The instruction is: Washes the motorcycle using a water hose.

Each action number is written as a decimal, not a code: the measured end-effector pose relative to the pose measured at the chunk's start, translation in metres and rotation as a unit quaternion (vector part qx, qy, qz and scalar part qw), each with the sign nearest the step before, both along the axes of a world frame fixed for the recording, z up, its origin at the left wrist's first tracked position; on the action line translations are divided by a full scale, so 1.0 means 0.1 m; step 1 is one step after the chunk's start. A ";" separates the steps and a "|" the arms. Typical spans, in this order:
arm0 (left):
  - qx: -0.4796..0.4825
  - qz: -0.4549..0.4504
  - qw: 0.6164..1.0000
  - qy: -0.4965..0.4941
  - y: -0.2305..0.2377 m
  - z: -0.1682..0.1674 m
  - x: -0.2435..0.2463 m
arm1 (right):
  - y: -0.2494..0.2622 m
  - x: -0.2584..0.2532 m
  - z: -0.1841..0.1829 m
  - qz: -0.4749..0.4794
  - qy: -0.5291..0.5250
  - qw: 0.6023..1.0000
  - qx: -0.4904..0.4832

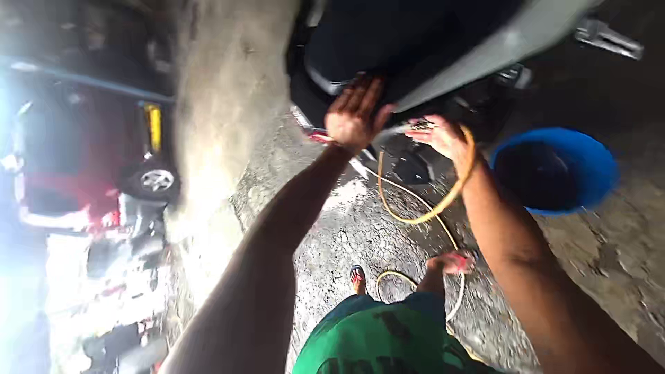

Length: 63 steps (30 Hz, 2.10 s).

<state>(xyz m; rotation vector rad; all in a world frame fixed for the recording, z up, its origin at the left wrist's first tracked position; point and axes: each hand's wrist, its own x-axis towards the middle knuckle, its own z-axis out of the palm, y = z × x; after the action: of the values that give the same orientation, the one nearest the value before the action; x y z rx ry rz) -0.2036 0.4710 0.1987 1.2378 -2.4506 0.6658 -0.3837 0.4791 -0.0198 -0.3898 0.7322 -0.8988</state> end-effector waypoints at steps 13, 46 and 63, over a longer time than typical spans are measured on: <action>0.146 0.037 0.989 -0.008 0.15 0.28 -0.12 | -0.14 0.78 -0.05 0.000 -0.131 0.985 0.110; 0.051 -0.008 0.999 0.009 0.00 -0.01 -0.05 | -0.01 0.42 0.13 0.097 0.233 0.968 -0.005; 0.043 0.001 0.999 0.009 -0.02 -0.04 -0.04 | 1.53 -1.08 0.19 -0.201 0.069 0.976 0.049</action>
<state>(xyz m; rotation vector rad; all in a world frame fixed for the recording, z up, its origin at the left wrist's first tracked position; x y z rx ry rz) -0.2072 0.4694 0.1946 1.2727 -2.4875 0.5520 -0.4917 0.6322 -0.0007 -0.2192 1.0018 -1.2184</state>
